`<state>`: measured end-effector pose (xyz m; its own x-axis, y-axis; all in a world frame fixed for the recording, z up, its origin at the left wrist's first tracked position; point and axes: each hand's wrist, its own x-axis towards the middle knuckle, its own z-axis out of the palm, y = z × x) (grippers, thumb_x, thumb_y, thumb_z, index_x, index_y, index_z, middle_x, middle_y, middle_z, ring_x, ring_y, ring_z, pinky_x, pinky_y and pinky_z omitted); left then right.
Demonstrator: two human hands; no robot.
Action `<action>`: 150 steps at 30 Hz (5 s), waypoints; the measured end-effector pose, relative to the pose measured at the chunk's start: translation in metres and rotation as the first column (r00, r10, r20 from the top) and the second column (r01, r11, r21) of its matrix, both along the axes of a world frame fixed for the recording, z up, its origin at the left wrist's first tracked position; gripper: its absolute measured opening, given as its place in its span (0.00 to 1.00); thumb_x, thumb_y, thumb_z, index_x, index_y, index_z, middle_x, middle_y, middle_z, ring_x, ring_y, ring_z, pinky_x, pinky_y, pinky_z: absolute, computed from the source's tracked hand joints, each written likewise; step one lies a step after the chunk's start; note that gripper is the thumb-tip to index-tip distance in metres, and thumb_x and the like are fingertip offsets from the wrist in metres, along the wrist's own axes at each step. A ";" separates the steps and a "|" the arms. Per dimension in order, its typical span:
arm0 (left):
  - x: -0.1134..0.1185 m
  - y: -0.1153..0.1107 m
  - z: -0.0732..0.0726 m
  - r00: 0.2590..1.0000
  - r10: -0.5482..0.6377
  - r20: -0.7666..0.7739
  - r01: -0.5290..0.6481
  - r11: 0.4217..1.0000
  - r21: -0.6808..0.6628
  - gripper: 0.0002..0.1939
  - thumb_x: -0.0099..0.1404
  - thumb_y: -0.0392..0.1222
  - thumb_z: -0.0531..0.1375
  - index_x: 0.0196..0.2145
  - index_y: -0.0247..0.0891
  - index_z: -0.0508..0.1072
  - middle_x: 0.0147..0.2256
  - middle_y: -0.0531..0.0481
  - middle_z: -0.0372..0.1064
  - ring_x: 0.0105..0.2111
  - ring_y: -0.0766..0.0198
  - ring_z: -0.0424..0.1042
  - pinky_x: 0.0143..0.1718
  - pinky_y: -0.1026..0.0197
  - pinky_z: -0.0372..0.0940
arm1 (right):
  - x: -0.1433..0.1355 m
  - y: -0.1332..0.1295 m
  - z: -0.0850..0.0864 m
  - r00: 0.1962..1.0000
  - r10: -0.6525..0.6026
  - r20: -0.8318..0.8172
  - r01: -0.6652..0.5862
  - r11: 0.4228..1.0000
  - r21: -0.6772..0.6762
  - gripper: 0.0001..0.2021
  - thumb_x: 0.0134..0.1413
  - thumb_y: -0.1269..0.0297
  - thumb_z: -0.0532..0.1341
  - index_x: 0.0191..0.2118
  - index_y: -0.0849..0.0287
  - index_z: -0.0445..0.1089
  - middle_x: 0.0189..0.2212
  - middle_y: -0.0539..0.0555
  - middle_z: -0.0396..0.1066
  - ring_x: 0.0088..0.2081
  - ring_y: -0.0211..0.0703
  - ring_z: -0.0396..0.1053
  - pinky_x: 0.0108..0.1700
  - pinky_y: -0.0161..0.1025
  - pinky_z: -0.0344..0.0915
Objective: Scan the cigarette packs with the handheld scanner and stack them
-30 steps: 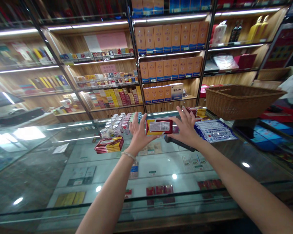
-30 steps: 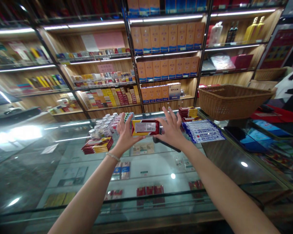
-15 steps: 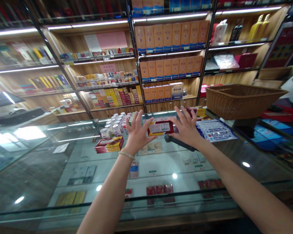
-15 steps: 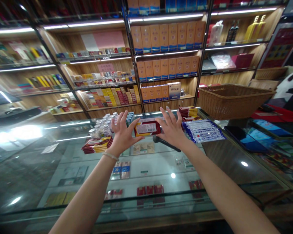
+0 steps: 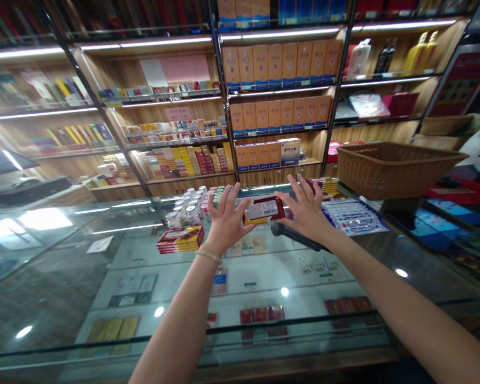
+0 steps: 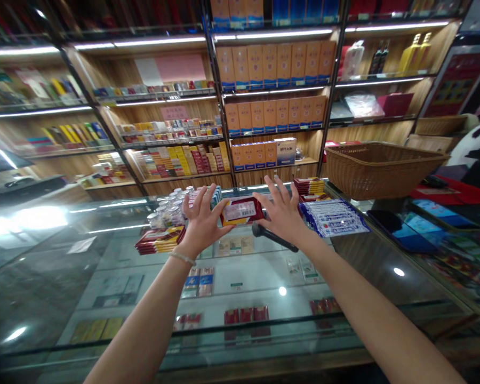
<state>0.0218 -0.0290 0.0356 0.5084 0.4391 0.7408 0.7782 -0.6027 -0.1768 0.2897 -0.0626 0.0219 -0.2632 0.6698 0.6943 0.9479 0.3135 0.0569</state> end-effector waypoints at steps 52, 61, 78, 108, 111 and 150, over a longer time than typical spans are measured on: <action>-0.022 0.017 -0.014 0.974 0.200 0.101 -0.193 0.978 -0.082 0.33 0.58 0.56 0.71 0.58 0.45 0.72 0.74 0.35 0.49 0.74 0.38 0.47 0.72 0.28 0.29 | -0.035 -0.055 0.001 0.696 -0.059 -0.715 -0.550 0.596 -0.585 0.22 0.53 0.57 0.69 0.54 0.55 0.72 0.41 0.54 0.79 0.16 0.33 0.65 0.16 0.34 0.63; -0.023 0.018 -0.015 0.973 0.194 0.124 -0.185 0.979 -0.083 0.32 0.59 0.57 0.71 0.58 0.46 0.73 0.74 0.36 0.50 0.74 0.39 0.48 0.72 0.30 0.29 | -0.036 -0.057 0.003 0.689 -0.092 -0.718 -0.536 0.602 -0.592 0.26 0.55 0.56 0.69 0.58 0.54 0.69 0.41 0.53 0.79 0.14 0.31 0.64 0.15 0.33 0.62; -0.022 0.019 -0.015 0.972 0.214 0.102 -0.208 0.976 -0.061 0.32 0.59 0.57 0.71 0.58 0.45 0.73 0.74 0.36 0.50 0.74 0.38 0.48 0.72 0.30 0.28 | -0.034 -0.057 0.005 0.782 -0.056 -0.621 -0.398 0.722 -0.566 0.31 0.54 0.56 0.68 0.61 0.54 0.61 0.39 0.54 0.79 0.28 0.44 0.74 0.29 0.35 0.61; -0.021 0.020 -0.017 0.979 0.179 0.102 -0.177 0.984 -0.033 0.33 0.59 0.56 0.71 0.58 0.44 0.72 0.73 0.36 0.52 0.73 0.38 0.50 0.72 0.29 0.30 | -0.006 -0.009 -0.046 0.989 -0.134 -0.063 0.093 0.890 -0.446 0.18 0.62 0.55 0.62 0.54 0.58 0.69 0.52 0.65 0.78 0.64 0.63 0.68 0.70 0.77 0.42; -0.020 0.019 -0.016 0.978 0.180 0.102 -0.176 0.983 -0.046 0.34 0.58 0.56 0.72 0.58 0.44 0.72 0.73 0.36 0.53 0.73 0.38 0.50 0.72 0.29 0.31 | -0.007 -0.009 -0.048 0.991 -0.129 -0.030 0.101 0.880 -0.464 0.19 0.62 0.54 0.62 0.54 0.58 0.69 0.53 0.66 0.78 0.65 0.64 0.66 0.70 0.78 0.40; -0.001 0.005 -0.008 0.996 0.082 0.034 -0.082 0.997 0.007 0.45 0.57 0.57 0.72 0.69 0.48 0.64 0.74 0.34 0.48 0.74 0.37 0.47 0.73 0.35 0.30 | -0.024 -0.010 0.013 0.989 0.124 -0.077 -0.126 0.992 -0.014 0.29 0.52 0.56 0.68 0.59 0.55 0.65 0.75 0.64 0.49 0.77 0.64 0.37 0.73 0.68 0.31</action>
<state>0.0207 -0.0241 0.0280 0.4458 0.4720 0.7606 0.8306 -0.5349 -0.1549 0.2657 -0.0726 0.0348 -0.2925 0.6480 0.7032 0.9025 0.4302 -0.0211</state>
